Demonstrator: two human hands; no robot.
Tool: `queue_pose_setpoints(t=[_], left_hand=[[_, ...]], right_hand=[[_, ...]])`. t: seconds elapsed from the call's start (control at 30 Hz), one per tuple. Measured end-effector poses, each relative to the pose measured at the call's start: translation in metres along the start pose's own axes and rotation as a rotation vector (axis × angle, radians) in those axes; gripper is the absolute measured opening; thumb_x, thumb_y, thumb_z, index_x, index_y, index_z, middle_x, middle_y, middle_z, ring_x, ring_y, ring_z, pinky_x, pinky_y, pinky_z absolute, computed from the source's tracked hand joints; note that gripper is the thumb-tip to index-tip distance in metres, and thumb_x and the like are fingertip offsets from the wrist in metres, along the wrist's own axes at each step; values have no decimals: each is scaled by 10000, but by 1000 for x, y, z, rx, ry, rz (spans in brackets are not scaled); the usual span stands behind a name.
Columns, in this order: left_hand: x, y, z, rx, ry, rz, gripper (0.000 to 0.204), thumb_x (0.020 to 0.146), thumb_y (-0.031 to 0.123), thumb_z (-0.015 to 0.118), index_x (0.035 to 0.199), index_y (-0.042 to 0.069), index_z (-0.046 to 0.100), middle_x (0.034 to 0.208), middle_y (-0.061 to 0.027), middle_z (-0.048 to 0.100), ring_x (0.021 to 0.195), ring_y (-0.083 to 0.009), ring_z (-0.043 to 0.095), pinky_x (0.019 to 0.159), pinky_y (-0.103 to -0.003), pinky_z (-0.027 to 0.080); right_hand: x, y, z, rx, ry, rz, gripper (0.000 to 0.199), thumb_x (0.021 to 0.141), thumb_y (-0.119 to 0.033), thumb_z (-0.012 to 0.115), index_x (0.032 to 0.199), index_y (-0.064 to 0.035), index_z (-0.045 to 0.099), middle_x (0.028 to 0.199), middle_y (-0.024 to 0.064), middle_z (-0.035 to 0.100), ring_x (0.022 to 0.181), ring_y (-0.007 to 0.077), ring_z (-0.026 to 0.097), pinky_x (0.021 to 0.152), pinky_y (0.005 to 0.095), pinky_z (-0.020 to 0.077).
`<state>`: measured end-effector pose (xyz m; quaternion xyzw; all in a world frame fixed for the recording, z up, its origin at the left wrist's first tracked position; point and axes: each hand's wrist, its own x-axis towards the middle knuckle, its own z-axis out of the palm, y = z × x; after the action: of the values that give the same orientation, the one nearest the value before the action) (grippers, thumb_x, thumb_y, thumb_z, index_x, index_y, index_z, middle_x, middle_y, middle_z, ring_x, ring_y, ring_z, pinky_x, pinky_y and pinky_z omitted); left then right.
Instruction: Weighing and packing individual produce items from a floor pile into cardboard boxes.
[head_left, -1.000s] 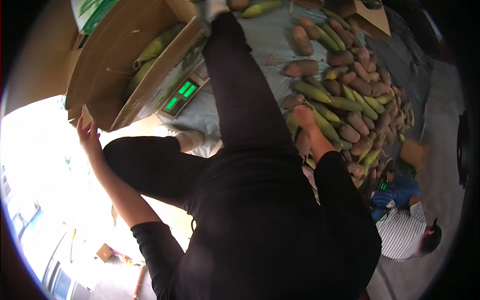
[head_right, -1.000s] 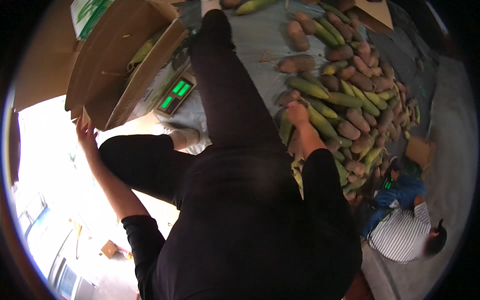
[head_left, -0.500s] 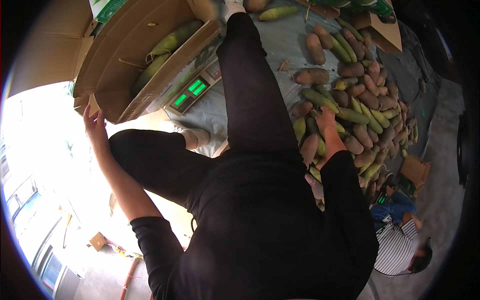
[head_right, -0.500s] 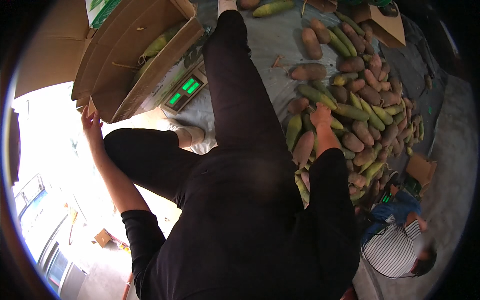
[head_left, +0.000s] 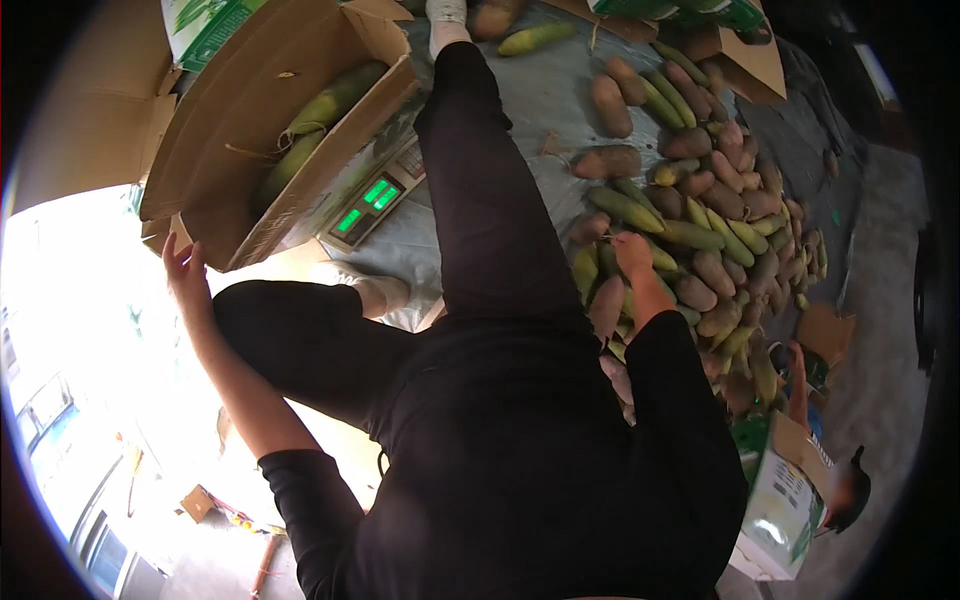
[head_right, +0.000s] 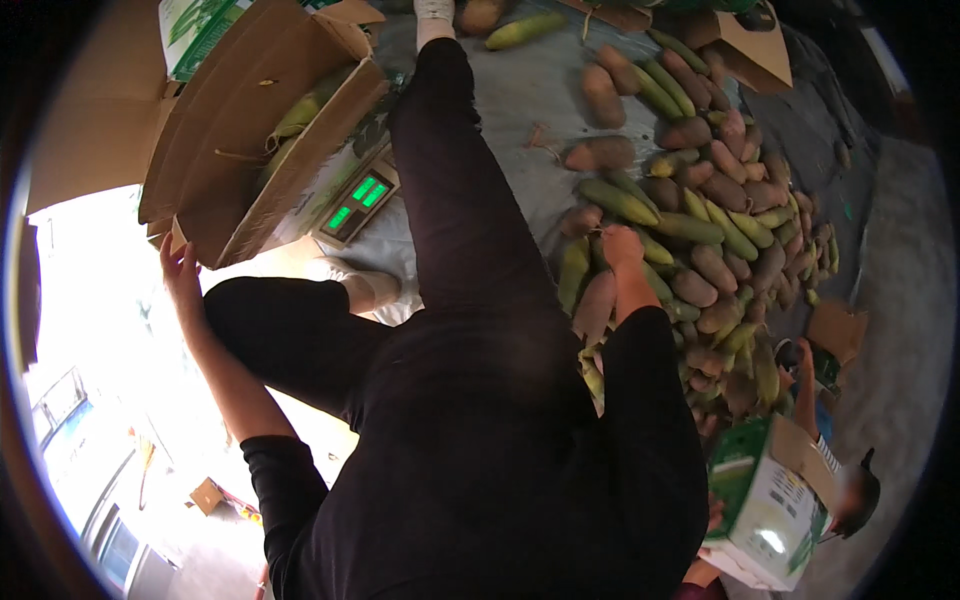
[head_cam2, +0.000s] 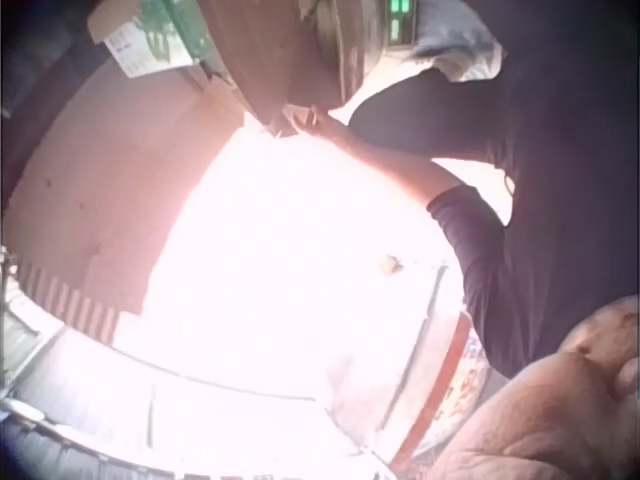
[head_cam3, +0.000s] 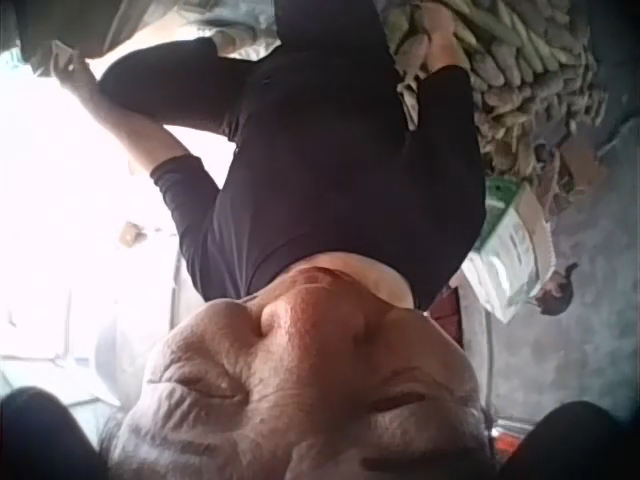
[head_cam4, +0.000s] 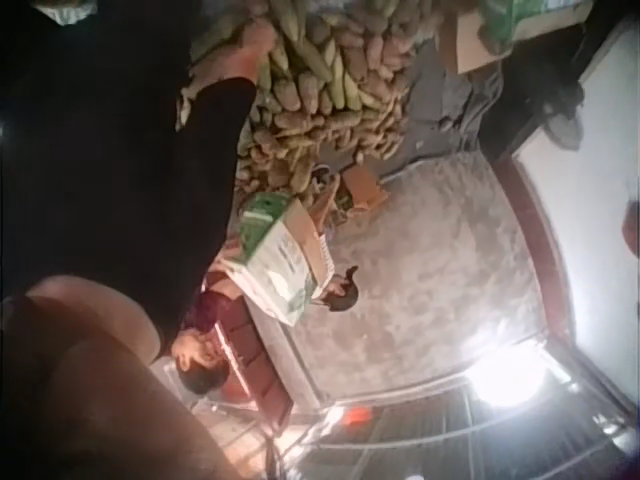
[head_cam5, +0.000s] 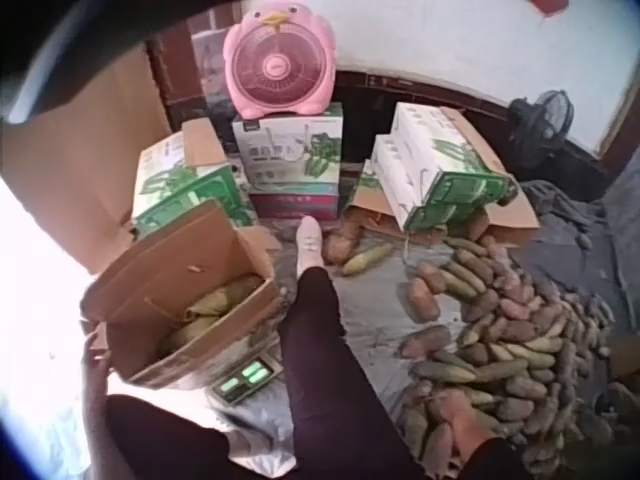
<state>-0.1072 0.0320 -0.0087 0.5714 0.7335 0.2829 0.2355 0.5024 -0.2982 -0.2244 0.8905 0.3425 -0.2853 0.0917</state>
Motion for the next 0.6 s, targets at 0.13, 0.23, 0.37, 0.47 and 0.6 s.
queue_pose_setpoints(t=[0.13, 0.23, 0.37, 0.47, 0.6], left_hand=[[0, 5, 6, 12, -9, 26, 506, 843, 176, 614, 1308, 117, 422, 984, -92, 620, 777, -134, 566, 681, -276, 464], [-8, 15, 3, 56, 9, 20, 508, 836, 175, 614, 1303, 105, 426, 973, -94, 624, 778, -140, 567, 692, -290, 466], [-10, 17, 0, 72, 22, 18, 503, 832, 178, 615, 1297, 108, 435, 954, -91, 627, 788, -151, 573, 717, -297, 465], [-6, 13, 5, 15, -11, 31, 512, 825, 184, 619, 1297, 115, 434, 947, -91, 618, 794, -155, 577, 729, -306, 466], [-14, 23, 2, 71, 15, 11, 509, 823, 184, 620, 1295, 121, 438, 944, -92, 615, 797, -157, 577, 732, -305, 466]], right_hand=[[1, 13, 3, 391, 124, 6, 169, 823, -177, 528, 879, -126, 679, 894, 96, 665, 847, 261, 619, 745, 361, 468], [4, 8, -13, 609, 232, 60, 156, 820, -122, 527, 860, -84, 673, 829, 88, 656, 761, 206, 614, 701, 315, 461], [10, 9, -47, 967, 348, 91, 147, 858, -76, 523, 896, -19, 653, 751, 22, 600, 676, 126, 537, 645, 267, 430], [17, 18, -68, 1230, 353, -9, 154, 889, -86, 522, 950, -3, 637, 781, 9, 580, 680, 118, 508, 631, 253, 410], [-4, -44, -123, 1432, 333, 8, 184, 898, -103, 543, 1020, 21, 602, 832, 37, 567, 774, 131, 539, 683, 264, 426]])
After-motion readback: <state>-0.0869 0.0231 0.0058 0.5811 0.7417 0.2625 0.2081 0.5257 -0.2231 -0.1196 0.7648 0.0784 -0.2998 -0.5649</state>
